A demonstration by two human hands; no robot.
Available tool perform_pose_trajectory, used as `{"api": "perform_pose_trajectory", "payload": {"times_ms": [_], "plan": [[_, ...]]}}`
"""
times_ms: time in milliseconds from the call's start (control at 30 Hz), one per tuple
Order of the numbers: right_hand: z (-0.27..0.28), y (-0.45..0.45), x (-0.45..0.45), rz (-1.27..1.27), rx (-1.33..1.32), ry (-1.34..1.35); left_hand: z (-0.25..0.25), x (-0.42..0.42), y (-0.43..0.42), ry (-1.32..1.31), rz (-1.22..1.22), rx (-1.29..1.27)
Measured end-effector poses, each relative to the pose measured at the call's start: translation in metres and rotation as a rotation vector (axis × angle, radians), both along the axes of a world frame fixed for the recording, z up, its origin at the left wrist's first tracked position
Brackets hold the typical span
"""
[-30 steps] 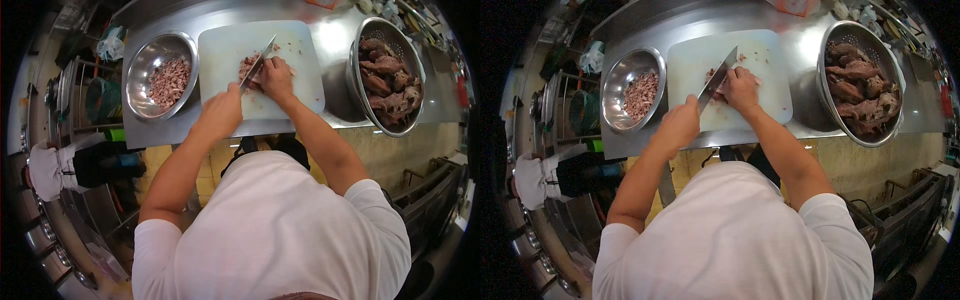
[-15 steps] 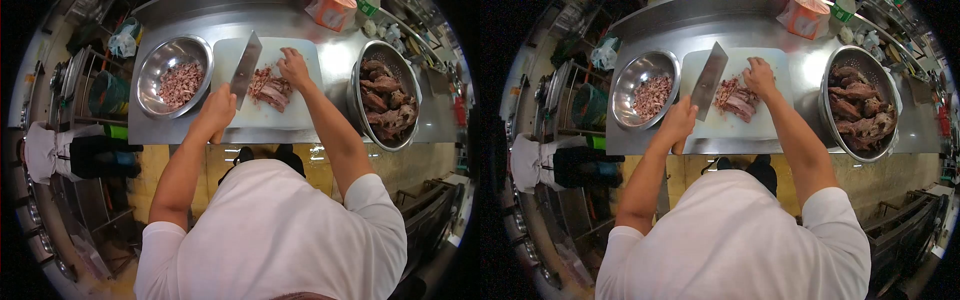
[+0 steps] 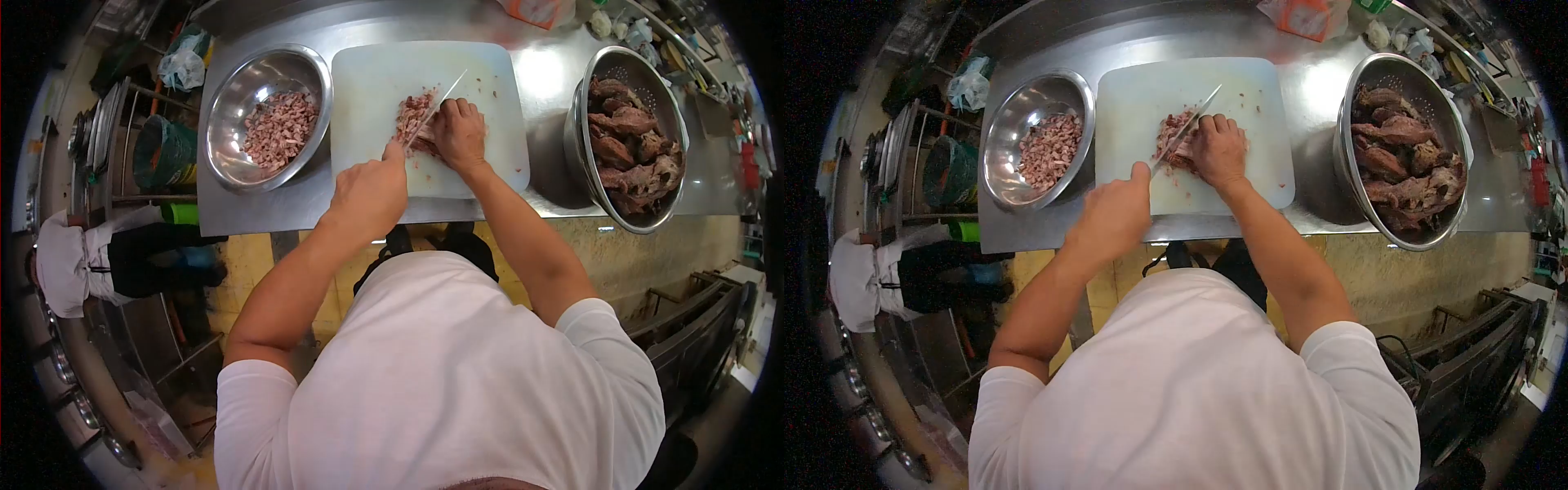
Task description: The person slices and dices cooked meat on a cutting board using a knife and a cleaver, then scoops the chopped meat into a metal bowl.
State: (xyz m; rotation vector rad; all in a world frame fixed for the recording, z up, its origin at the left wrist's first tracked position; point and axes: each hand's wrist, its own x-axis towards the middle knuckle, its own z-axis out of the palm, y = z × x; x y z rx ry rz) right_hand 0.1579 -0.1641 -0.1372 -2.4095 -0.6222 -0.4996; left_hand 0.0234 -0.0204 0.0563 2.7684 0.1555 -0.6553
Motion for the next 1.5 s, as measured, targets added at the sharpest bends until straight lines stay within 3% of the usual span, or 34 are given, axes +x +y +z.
{"api": "perform_pose_trajectory", "payload": {"times_ms": [167,400,500,600,700,833,900,1033,1100,1200,1367,1500], "plan": [[0.008,0.003,0.000,0.020,0.036,-0.052,-0.076,0.042,0.005,-0.134,0.031,-0.102],[-0.001,0.001,-0.003,-0.003,-0.015,-0.012,-0.019,0.013,0.004,-0.066,0.004,-0.048],[-0.002,0.000,-0.003,0.008,-0.023,-0.024,-0.065,0.026,-0.002,-0.100,0.046,-0.086],[-0.003,0.000,-0.002,0.026,-0.027,-0.018,-0.078,0.051,0.007,-0.192,-0.012,-0.135],[0.000,0.000,-0.003,0.012,-0.021,-0.006,-0.029,0.035,0.005,-0.066,-0.015,-0.059],[-0.003,0.000,-0.009,0.002,-0.015,0.002,-0.049,0.021,0.004,0.011,0.016,-0.077],[-0.003,0.000,-0.003,0.015,-0.015,-0.012,-0.076,0.047,-0.001,-0.105,0.056,-0.099],[-0.005,0.002,0.000,-0.001,-0.035,-0.014,-0.044,0.053,0.008,-0.153,-0.034,-0.102],[-0.006,0.000,-0.003,-0.004,-0.015,-0.053,-0.015,0.034,0.005,-0.032,0.018,-0.074],[-0.002,-0.001,-0.005,0.011,0.006,-0.036,-0.065,0.026,0.002,-0.062,0.017,-0.061],[-0.003,-0.007,0.002,0.074,0.062,0.010,-0.080,0.062,0.014,-0.259,0.020,-0.190],[0.000,-0.021,0.001,0.087,0.108,0.042,-0.032,0.030,0.009,-0.119,-0.038,-0.103]]}}
